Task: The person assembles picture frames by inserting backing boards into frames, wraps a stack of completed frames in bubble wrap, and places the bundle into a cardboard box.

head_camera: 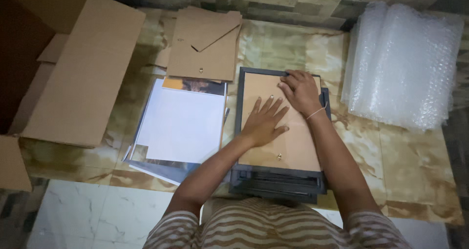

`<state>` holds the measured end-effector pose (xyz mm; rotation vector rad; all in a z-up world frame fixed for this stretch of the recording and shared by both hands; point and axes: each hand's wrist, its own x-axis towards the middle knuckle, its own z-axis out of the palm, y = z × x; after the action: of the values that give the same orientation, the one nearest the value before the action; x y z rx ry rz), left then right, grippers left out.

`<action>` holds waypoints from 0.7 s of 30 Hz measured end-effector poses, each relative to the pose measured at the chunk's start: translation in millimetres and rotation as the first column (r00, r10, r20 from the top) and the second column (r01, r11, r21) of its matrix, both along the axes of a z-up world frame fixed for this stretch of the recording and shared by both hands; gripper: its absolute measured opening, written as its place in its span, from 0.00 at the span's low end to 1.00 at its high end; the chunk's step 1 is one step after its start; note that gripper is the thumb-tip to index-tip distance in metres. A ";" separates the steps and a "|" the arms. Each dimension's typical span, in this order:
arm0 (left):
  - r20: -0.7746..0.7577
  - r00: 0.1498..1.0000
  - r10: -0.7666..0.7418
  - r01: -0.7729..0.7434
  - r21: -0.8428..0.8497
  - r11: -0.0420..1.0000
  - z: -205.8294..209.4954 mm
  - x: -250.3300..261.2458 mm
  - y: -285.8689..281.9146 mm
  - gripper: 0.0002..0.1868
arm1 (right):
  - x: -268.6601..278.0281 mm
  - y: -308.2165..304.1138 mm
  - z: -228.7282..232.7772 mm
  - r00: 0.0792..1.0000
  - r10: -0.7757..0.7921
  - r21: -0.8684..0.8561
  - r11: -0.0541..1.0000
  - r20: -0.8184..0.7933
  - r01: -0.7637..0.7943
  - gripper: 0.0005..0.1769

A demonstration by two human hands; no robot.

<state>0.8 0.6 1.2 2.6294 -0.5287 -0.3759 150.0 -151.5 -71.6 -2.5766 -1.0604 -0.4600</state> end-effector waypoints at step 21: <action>-0.476 0.745 0.468 -0.667 -0.531 0.523 -74.8 -70.9 73.3 0.26 | -140.0 -79.7 71.0 0.560 -0.459 -0.026 0.789 -0.689 0.614 0.22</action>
<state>-70.2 73.9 -73.7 1.8176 0.2986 -0.2510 10.0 -231.2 -0.6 -2.4794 0.0644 0.2369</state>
